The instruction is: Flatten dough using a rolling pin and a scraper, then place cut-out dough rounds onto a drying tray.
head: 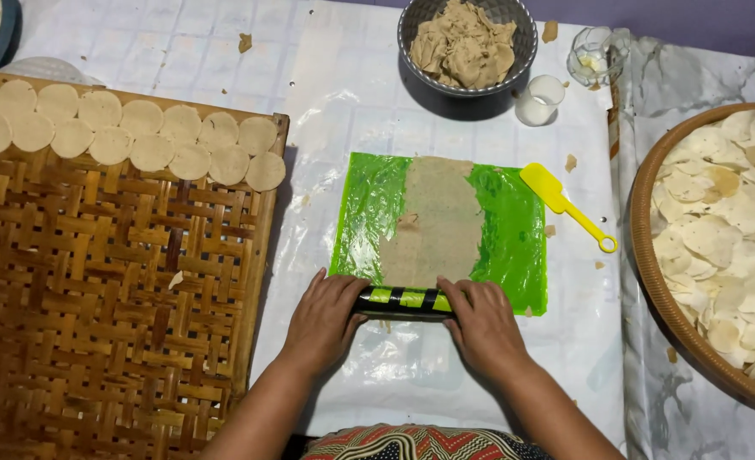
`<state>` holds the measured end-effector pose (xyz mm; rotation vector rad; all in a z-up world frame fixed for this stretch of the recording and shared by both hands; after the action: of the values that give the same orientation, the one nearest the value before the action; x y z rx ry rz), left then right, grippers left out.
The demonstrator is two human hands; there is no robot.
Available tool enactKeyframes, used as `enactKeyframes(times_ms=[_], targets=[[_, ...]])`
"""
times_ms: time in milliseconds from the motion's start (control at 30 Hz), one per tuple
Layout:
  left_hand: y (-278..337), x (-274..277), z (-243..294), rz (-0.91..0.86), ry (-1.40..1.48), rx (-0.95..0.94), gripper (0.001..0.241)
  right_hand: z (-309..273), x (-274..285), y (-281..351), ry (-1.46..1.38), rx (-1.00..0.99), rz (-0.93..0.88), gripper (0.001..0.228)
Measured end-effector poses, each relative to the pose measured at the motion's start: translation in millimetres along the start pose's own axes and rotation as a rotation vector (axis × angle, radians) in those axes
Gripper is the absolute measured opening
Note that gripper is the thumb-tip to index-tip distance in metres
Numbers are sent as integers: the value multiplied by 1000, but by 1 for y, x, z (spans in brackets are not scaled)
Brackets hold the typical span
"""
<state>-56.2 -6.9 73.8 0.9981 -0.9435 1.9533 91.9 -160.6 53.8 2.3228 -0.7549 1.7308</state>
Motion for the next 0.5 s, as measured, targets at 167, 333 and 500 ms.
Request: enactKeyframes(times_ms=[167,333,500], targets=[[-37,-18,-30,59,-13,-109,58,33,-14,-24,68,-5,84,54],[-72,-45,-49,9,-66,-25,56,18,-25,-44,162,-118,183,54],[-124,-46,-50,-6,-121,32,57,51,-37,-89,244,-319,103,66]])
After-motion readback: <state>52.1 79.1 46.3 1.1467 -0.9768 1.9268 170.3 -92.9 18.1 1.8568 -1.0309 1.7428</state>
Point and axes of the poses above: each hand's wrist, its own y-axis away from the middle knuckle, its own x-axis out of the back of the hand, z = x × y, the point moved 9 cm from there along -y, towards the middle knuckle, and after that the axes turned 11 degrees about z, right-handed, at the moved point
